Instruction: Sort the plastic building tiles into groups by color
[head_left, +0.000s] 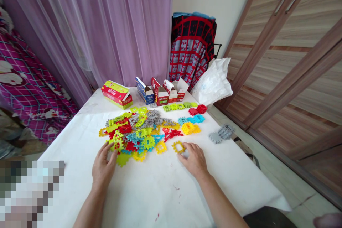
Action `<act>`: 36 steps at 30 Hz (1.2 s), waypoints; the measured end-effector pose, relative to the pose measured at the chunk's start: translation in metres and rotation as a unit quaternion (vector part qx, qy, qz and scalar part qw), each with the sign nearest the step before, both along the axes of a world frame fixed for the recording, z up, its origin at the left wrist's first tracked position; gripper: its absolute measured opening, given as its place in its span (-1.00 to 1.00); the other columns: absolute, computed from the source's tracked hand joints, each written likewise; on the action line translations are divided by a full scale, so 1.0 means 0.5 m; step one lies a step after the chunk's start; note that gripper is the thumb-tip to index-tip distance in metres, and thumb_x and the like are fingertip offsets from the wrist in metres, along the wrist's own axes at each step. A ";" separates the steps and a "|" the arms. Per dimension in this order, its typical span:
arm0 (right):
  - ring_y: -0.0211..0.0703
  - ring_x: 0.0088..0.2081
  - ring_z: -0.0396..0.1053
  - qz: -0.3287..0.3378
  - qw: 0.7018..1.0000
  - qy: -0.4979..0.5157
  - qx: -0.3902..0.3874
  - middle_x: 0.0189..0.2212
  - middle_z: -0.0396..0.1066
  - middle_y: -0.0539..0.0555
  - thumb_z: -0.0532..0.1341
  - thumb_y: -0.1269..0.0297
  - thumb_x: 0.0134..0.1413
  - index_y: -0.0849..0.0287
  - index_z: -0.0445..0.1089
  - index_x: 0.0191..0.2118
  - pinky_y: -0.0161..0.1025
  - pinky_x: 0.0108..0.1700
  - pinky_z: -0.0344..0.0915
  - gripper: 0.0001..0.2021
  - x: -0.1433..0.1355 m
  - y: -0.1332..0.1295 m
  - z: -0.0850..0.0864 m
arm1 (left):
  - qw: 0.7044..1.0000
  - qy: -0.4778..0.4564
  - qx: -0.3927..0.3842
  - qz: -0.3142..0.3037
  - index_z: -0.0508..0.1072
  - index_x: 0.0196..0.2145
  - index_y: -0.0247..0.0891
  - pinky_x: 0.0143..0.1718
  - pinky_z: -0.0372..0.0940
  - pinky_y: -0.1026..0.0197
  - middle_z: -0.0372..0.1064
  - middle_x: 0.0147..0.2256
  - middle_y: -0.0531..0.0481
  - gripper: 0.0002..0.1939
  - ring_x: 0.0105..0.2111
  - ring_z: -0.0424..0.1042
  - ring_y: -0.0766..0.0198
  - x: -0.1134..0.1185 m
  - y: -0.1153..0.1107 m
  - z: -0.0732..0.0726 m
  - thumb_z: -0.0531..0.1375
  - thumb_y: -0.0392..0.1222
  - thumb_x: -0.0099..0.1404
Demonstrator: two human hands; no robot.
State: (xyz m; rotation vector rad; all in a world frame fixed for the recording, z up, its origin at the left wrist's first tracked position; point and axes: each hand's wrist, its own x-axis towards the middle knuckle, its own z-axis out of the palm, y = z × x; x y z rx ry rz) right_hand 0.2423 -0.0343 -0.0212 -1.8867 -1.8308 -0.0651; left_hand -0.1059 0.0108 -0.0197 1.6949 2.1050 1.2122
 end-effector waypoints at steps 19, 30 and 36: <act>0.01 -0.07 0.34 -0.033 0.996 0.025 0.079 -0.15 0.47 0.12 0.24 0.14 0.02 0.15 0.36 -0.13 -0.12 -0.03 0.15 -0.70 -0.012 0.161 0.119 | 1.000 -0.003 -0.005 -0.015 0.49 -0.06 -0.17 -0.27 0.43 0.16 0.32 0.14 -0.11 -0.57 -0.01 0.43 0.04 -0.004 0.003 0.002 0.07 0.06 0.22; 0.10 0.00 0.36 -0.143 0.966 -0.052 -0.210 -0.09 0.47 0.18 0.19 0.10 0.05 0.13 0.40 -0.04 -0.04 -0.04 0.18 -0.63 -0.028 0.392 0.127 | 1.000 0.003 0.007 -0.021 0.50 -0.06 -0.14 -0.18 0.42 0.13 0.34 0.14 -0.10 -0.60 0.03 0.41 0.05 -0.007 0.013 -0.017 0.08 0.03 0.23; 0.11 -0.02 0.39 -0.138 0.948 -0.076 -0.278 -0.13 0.49 0.20 0.27 0.09 -0.05 0.14 0.46 -0.13 -0.03 -0.05 0.20 -0.64 -0.025 0.428 0.123 | 0.999 0.014 0.013 -0.034 0.49 -0.05 -0.16 0.12 0.26 0.01 0.34 0.13 -0.12 -0.59 0.11 0.34 0.04 -0.012 0.019 -0.030 0.07 0.04 0.24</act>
